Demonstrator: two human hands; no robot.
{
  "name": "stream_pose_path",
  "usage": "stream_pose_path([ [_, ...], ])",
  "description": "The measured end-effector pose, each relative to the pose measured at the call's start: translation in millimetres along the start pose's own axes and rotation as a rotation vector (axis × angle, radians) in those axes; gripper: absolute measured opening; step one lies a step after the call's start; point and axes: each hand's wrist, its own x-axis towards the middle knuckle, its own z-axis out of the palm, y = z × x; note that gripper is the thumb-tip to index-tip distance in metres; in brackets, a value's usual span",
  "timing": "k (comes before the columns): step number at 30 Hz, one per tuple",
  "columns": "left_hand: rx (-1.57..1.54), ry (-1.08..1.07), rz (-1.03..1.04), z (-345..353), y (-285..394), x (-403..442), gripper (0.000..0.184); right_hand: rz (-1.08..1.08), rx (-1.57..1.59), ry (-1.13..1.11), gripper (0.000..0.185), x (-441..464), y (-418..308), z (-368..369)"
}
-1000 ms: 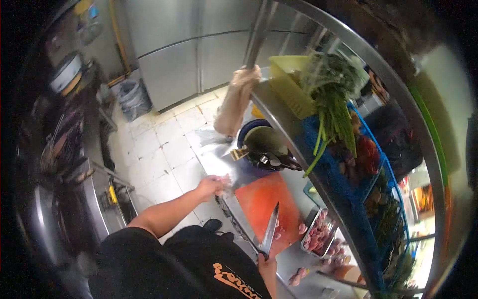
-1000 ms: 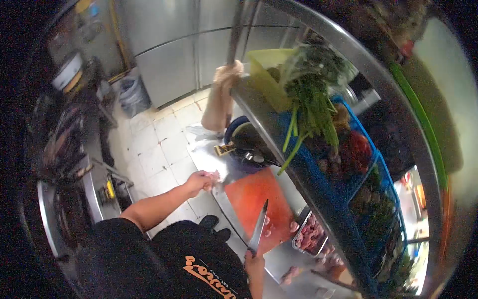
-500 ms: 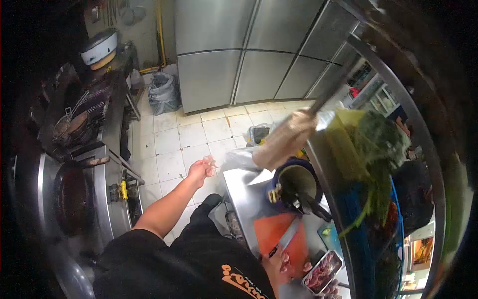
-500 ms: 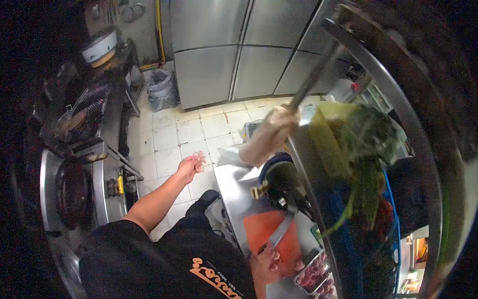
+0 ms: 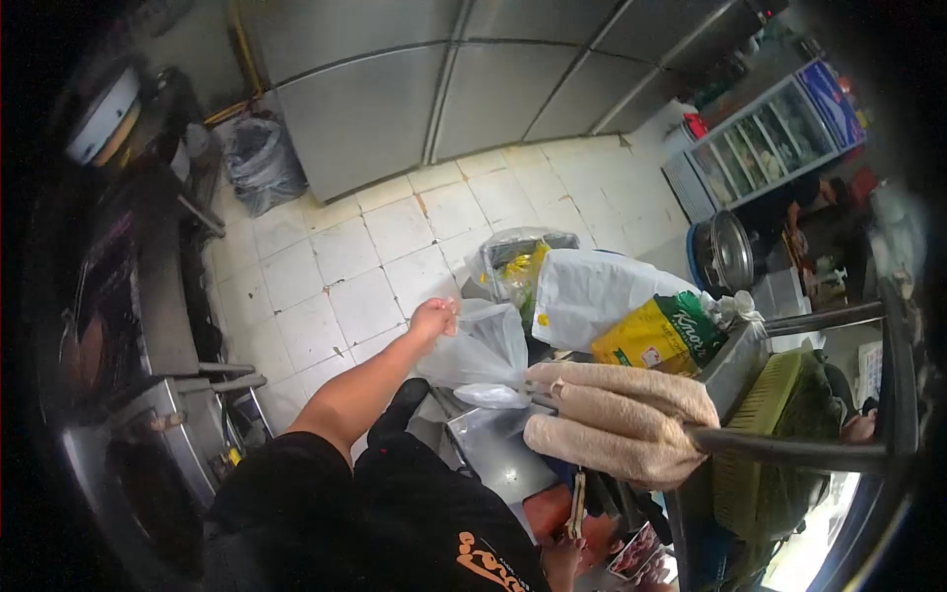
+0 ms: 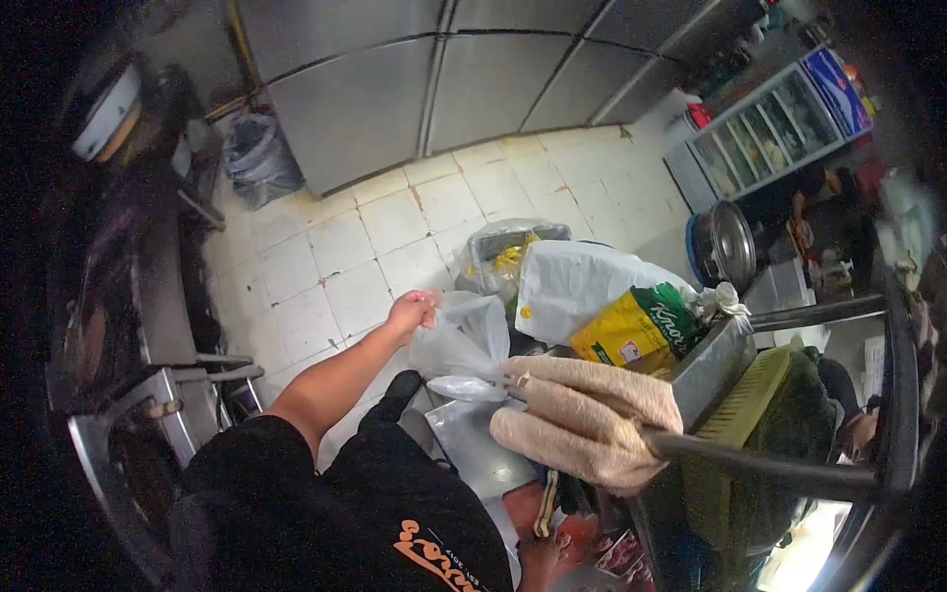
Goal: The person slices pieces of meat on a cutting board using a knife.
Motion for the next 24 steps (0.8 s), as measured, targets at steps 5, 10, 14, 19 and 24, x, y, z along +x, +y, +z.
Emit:
stream_pose_path([
  [5, 0.456, -0.089, 0.088, 57, -40, 14, 0.021, 0.206, 0.363, -0.274, 0.054, -12, -40, -49],
  [10, 1.425, -0.695, -0.099, 67, -55, 12, 0.058, 0.065, 0.302, -0.088, 0.050, -16, -35, -18],
  [14, 1.619, -0.711, 0.105, 31, -56, 28, 0.054, -0.065, 0.101, 0.295, 0.046, 7, -33, 18],
  [19, 1.214, -0.286, 0.591, -12, -40, 15, 0.045, 0.325, 0.297, 0.111, 0.047, 8, -50, 45],
  [24, 1.083, -0.203, 0.666, 28, 27, -69, 0.042, 0.380, 0.265, 0.425, 0.046, -5, -66, 4],
])
